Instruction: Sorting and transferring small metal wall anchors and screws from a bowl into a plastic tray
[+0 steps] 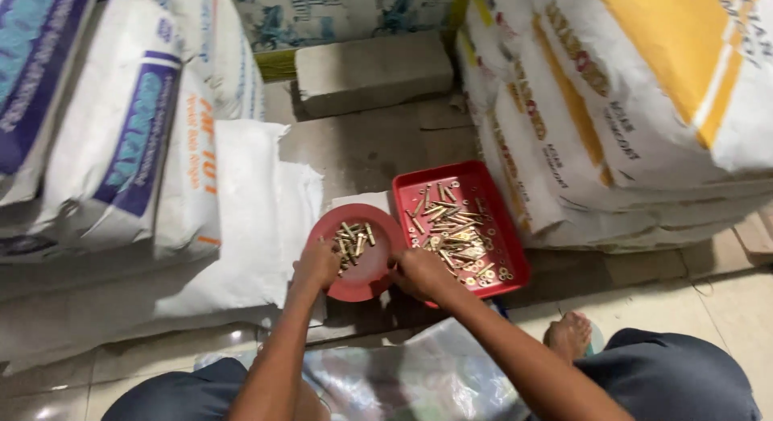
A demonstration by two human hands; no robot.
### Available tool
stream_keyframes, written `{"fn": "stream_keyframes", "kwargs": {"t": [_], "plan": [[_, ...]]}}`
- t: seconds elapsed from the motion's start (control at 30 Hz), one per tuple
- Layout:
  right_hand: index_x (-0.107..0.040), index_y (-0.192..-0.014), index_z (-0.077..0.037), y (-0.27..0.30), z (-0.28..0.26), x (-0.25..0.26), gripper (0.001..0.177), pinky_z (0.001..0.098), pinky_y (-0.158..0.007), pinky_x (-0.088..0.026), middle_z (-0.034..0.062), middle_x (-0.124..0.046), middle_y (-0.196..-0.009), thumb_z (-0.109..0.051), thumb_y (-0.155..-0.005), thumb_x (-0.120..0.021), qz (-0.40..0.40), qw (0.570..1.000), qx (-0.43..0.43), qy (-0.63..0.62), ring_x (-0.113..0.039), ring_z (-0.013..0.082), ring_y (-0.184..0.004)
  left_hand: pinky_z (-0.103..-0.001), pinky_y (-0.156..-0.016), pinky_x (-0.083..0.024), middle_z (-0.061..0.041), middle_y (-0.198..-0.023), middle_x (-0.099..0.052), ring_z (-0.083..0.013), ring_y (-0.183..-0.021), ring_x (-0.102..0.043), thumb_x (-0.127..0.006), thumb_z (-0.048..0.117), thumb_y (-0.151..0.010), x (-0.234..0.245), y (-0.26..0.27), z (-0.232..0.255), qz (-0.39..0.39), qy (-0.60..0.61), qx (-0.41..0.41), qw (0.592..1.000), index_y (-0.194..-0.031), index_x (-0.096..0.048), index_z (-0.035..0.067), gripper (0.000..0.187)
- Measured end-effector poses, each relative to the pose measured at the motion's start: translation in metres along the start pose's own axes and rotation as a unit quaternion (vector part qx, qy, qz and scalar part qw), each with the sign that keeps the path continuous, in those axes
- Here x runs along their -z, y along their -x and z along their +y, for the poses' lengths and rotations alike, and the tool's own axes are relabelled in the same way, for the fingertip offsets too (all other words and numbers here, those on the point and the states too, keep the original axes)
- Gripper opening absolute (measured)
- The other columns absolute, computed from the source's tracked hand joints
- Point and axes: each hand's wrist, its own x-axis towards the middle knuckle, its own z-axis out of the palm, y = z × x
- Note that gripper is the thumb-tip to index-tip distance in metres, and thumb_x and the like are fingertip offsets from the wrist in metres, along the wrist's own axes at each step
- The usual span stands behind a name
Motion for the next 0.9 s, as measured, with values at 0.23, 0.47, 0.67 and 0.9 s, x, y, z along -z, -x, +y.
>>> {"fn": "stream_keyframes", "kwargs": {"t": [0.23,0.47,0.67,0.9], "plan": [[-0.073,-0.112,-0.006,-0.081,-0.019,-0.059,0.029,0.054,-0.087,-0.059,0.0247,-0.077,-0.094,-0.026,-0.096,-0.059,0.025,0.995,-0.088,0.029,-0.075,0.0421,-0.1,-0.059,-0.1,-0.051,-0.019,-0.14,-0.054,-0.0436,-0.123,-0.061,-0.054,0.036,-0.099,0.052,0.102,0.01,0.013,0.062,-0.021,0.998,-0.14,-0.058,0.028,0.042],[-0.064,-0.116,-0.012,-0.145,0.026,-0.117,0.031,0.0518,-0.085,-0.061,0.0182,-0.077,-0.102,-0.033,-0.096,-0.053,0.045,0.975,-0.183,0.114,-0.075,0.04,-0.1,-0.06,-0.107,-0.04,-0.013,-0.134,-0.061,-0.0361,-0.131,-0.054,-0.05,0.03,-0.102,0.033,0.097,0.014,0.033,0.013,-0.126,0.991,-0.139,-0.058,0.014,0.042],[-0.063,-0.102,-0.016,-0.145,0.037,-0.148,0.021,0.0413,-0.069,-0.061,0.0077,-0.068,-0.087,-0.026,-0.094,-0.047,0.109,0.948,-0.169,0.247,-0.075,0.033,-0.083,-0.06,-0.101,-0.043,-0.011,-0.123,-0.065,-0.0343,-0.123,-0.056,-0.048,0.029,-0.103,0.05,0.109,0.036,0.07,-0.01,-0.151,0.986,-0.135,-0.061,0.011,0.039],[-0.078,-0.103,-0.003,-0.072,-0.004,-0.034,0.041,0.054,-0.088,-0.059,0.0271,-0.076,-0.094,-0.039,-0.089,-0.064,0.04,0.989,-0.144,-0.01,-0.072,0.0465,-0.102,-0.051,-0.08,-0.054,-0.021,-0.087,-0.075,-0.0424,-0.092,-0.071,-0.042,0.027,-0.105,0.078,0.134,0.086,0.065,0.168,-0.181,0.967,-0.092,-0.073,0.0,0.044]]}}
